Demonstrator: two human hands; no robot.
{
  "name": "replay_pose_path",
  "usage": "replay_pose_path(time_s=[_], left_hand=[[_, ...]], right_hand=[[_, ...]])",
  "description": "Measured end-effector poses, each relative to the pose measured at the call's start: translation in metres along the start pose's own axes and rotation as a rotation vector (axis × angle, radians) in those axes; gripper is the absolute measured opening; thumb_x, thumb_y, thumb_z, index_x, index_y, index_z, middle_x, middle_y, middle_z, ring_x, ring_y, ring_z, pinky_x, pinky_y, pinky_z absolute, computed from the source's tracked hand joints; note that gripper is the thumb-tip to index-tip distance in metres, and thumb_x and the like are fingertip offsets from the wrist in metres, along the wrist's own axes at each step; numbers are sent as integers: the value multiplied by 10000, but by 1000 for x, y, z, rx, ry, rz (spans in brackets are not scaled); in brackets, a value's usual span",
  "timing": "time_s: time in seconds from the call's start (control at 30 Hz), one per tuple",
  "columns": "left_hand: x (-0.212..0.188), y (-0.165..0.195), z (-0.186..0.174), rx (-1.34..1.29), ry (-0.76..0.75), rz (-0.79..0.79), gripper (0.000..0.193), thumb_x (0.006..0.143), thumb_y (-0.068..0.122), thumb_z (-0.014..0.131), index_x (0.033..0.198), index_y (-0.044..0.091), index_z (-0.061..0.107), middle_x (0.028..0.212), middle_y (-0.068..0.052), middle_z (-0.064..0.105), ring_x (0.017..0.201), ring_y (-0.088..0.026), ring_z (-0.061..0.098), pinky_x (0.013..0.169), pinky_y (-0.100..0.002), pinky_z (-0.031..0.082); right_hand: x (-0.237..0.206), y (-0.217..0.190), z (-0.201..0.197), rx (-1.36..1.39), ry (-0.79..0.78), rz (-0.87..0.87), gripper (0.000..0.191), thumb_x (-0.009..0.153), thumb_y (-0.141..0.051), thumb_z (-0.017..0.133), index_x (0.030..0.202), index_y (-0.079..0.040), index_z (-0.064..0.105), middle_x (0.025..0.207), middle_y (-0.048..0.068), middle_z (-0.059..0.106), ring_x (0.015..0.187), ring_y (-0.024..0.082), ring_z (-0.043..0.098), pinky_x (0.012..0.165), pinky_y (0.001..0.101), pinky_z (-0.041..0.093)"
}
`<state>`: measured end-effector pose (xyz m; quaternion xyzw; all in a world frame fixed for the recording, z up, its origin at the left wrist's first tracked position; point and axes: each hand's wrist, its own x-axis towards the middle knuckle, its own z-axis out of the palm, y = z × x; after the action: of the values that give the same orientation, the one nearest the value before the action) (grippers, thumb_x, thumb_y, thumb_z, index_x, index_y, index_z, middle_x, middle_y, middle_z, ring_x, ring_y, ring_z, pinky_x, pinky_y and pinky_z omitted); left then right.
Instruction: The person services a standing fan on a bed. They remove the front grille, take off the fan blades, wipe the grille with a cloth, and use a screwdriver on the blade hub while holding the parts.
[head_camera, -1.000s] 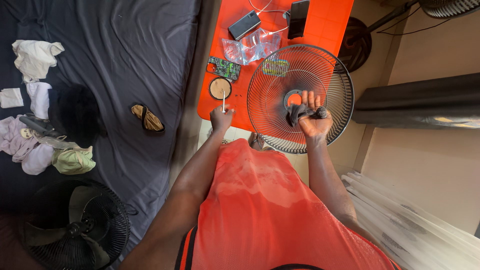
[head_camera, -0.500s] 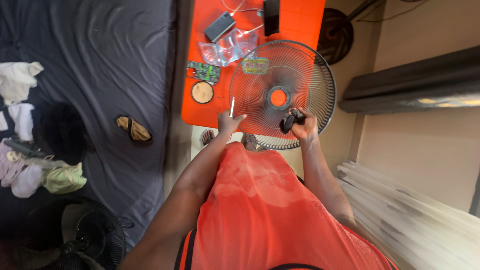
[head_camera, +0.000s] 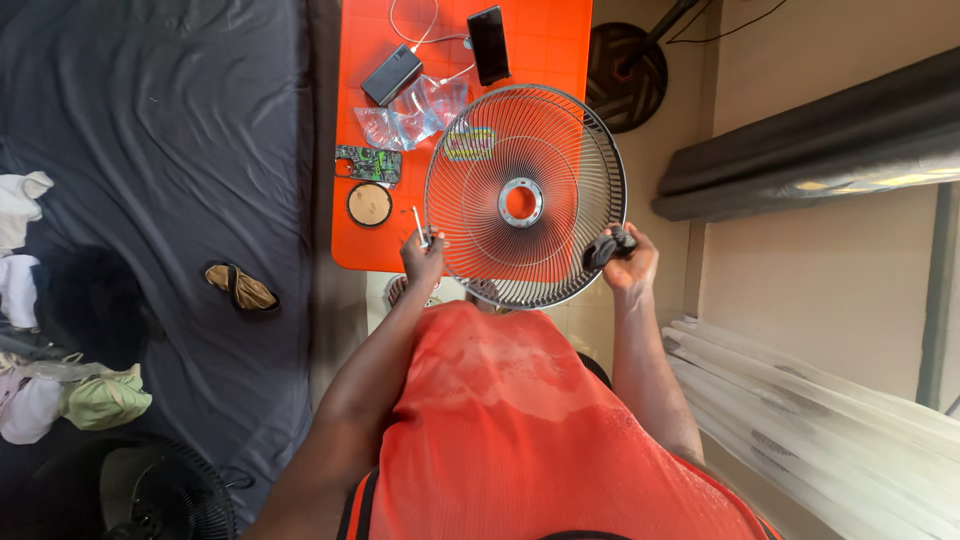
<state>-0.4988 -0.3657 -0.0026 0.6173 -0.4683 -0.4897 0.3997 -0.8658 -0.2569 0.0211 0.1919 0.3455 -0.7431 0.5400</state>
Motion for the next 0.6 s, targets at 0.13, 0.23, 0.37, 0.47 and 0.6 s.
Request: replay_pose_path(time_s=[0.13, 0.23, 0.37, 0.47, 0.6], left_hand=[[-6, -9, -17, -176, 38, 2, 167, 938, 57, 747, 1048, -11, 640, 868, -62, 698, 753, -147, 724, 662, -293, 570], [-13, -18, -42, -322, 78, 57, 161, 929, 37, 741, 1042, 7, 631, 933, -49, 699, 796, -138, 733, 728, -294, 609], [-17, -26, -91, -434, 160, 63, 178, 942, -25, 734, 1097, 4, 651, 1010, -57, 685, 873, -131, 672, 774, -288, 578], [-26, -23, -127, -485, 211, 35, 226, 923, -64, 715, 1122, 16, 642, 1009, -52, 675, 871, -144, 678, 778, -287, 562], [-47, -14, -164, -452, 316, 26, 240, 918, -91, 676, 1141, -3, 649, 1070, -67, 694, 928, -152, 692, 846, -290, 565]], right_hand=[[4, -18, 6, 75, -110, -59, 91, 981, -120, 557, 975, -30, 547, 909, 162, 619, 842, 282, 599, 790, 390, 550], [10, -28, 13, 127, -33, -116, 84, 1022, -109, 567, 1024, -25, 570, 944, 142, 623, 873, 265, 596, 820, 382, 544], [22, -27, 26, 140, -72, -138, 122, 1014, -120, 572, 968, -13, 539, 904, 138, 594, 859, 284, 583, 816, 411, 535], [34, -14, 37, 54, -61, -141, 116, 986, -124, 557, 926, -28, 531, 874, 135, 587, 834, 290, 576, 794, 415, 528], [52, 14, 51, -24, -88, -141, 99, 978, -101, 550, 902, -46, 520, 830, 118, 561, 799, 287, 550, 772, 431, 522]])
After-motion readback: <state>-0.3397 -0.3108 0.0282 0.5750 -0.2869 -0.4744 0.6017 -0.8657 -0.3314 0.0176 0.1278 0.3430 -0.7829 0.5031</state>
